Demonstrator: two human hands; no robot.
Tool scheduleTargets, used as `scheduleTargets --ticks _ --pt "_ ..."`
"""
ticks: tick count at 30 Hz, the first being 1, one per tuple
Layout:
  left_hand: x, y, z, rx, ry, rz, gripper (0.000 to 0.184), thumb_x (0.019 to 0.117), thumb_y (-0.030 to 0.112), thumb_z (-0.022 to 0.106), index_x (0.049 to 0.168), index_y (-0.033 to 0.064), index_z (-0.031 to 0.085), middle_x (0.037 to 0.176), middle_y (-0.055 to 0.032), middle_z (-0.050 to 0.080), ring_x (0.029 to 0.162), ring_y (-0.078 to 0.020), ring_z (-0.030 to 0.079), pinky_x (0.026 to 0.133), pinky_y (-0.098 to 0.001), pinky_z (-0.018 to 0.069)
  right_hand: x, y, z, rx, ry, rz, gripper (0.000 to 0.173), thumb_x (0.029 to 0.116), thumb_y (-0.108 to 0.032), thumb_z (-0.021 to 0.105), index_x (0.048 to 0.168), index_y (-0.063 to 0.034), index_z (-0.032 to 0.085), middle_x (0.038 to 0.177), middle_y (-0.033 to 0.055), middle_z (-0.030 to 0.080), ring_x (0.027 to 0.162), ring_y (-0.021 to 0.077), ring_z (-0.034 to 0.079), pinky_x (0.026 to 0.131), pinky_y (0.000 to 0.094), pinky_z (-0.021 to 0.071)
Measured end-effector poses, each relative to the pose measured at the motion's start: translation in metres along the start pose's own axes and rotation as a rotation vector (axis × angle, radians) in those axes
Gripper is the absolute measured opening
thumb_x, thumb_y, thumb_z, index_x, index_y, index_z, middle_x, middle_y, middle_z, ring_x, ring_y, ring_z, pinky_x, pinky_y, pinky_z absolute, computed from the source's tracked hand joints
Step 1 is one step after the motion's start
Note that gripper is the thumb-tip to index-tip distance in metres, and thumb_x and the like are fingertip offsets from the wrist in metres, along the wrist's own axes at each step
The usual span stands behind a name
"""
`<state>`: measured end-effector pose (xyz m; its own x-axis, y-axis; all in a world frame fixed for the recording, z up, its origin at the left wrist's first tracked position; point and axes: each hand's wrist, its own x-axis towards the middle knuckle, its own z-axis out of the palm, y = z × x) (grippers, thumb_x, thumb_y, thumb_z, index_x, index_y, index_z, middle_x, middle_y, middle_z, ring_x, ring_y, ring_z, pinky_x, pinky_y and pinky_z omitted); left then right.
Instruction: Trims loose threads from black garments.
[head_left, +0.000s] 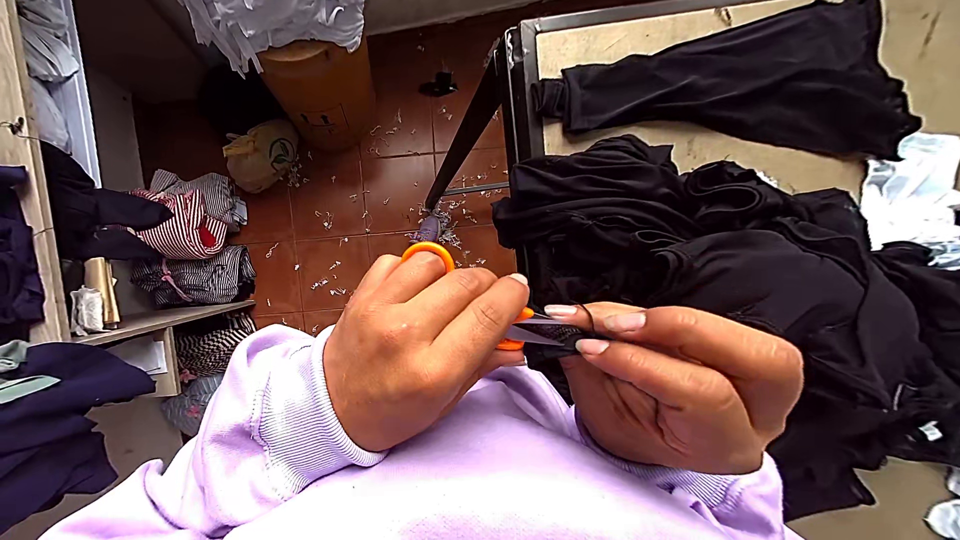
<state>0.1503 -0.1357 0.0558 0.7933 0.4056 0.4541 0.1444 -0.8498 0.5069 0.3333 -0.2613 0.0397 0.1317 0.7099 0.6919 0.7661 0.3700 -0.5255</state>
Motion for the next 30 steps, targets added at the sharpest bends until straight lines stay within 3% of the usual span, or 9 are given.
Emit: scheduleTargets --ticks 15,17,20,23,26,28,30 --pt "-0.001 -0.001 0.006 -0.001 -0.026 0.034 0.034 0.1035 0.029 0.060 0.119 0.0011 0.073 0.104 -0.0122 0.075 0.088 -0.0237 0.066 0.073 -0.0368 0.0476 -0.002 0.002 0.003 -0.023 0.000 -0.011 0.010 0.0920 0.002 0.066 0.090 -0.0049 0.060 0.115 0.0040 0.058 0.108 0.0106 0.064 0.095 0.0272 0.0598" --pt "-0.001 -0.003 0.010 -0.042 -0.013 0.024 0.032 0.1046 0.027 0.059 0.115 0.0014 0.073 0.099 -0.0114 0.075 0.086 -0.0228 0.067 0.070 -0.0358 0.0481 -0.002 0.003 0.004 -0.031 0.011 -0.007 0.010 0.0912 0.002 0.067 0.089 -0.0056 0.061 0.115 0.0040 0.058 0.107 0.0098 0.064 0.094 0.0254 0.0593" --pt "-0.003 -0.010 0.020 -0.255 0.114 -0.096 0.037 0.1054 0.029 0.057 0.114 -0.0047 0.070 0.097 -0.0126 0.073 0.088 -0.0163 0.067 0.079 -0.0304 0.0528 0.000 0.003 0.007 0.001 0.012 0.087 0.014 0.0904 -0.003 0.073 0.090 -0.0086 0.059 0.115 0.0011 0.060 0.106 0.0070 0.064 0.093 0.0225 0.0579" --pt "-0.004 -0.013 0.026 -0.482 0.117 -0.129 0.048 0.0976 0.034 0.070 0.119 -0.0071 0.059 0.101 -0.0094 0.062 0.092 -0.0079 0.061 0.082 -0.0205 0.0537 -0.001 0.007 0.010 0.119 -0.002 0.224 0.015 0.0886 -0.002 0.071 0.092 -0.0085 0.058 0.110 0.0023 0.069 0.103 0.0087 0.068 0.087 0.0221 0.0591" --pt "-0.004 -0.010 0.034 -0.522 0.089 -0.118 0.038 0.0907 0.026 0.076 0.107 -0.0065 0.063 0.095 -0.0104 0.064 0.089 -0.0107 0.062 0.079 -0.0219 0.0536 -0.001 0.006 0.014 0.197 -0.012 0.305 0.014 0.0879 -0.001 0.071 0.093 -0.0077 0.059 0.105 0.0034 0.073 0.099 0.0082 0.071 0.082 0.0201 0.0597" --pt "-0.004 -0.011 0.036 -0.501 0.071 -0.132 0.035 0.0893 0.024 0.078 0.103 -0.0054 0.063 0.094 -0.0110 0.064 0.088 -0.0111 0.062 0.078 -0.0217 0.0535 0.000 0.005 0.016 0.228 -0.007 0.331 0.017 0.0881 -0.002 0.071 0.096 -0.0102 0.059 0.104 0.0001 0.072 0.098 0.0062 0.070 0.082 0.0188 0.0592" --pt "-0.004 -0.012 0.038 -0.511 0.080 -0.147 0.024 0.0861 0.011 0.075 0.100 -0.0062 0.066 0.092 -0.0127 0.067 0.084 -0.0116 0.064 0.075 -0.0214 0.0546 0.000 0.004 0.016 0.240 -0.018 0.357 0.022 0.0910 -0.006 0.072 0.105 -0.0138 0.057 0.105 -0.0050 0.070 0.098 0.0034 0.069 0.084 0.0181 0.0586"
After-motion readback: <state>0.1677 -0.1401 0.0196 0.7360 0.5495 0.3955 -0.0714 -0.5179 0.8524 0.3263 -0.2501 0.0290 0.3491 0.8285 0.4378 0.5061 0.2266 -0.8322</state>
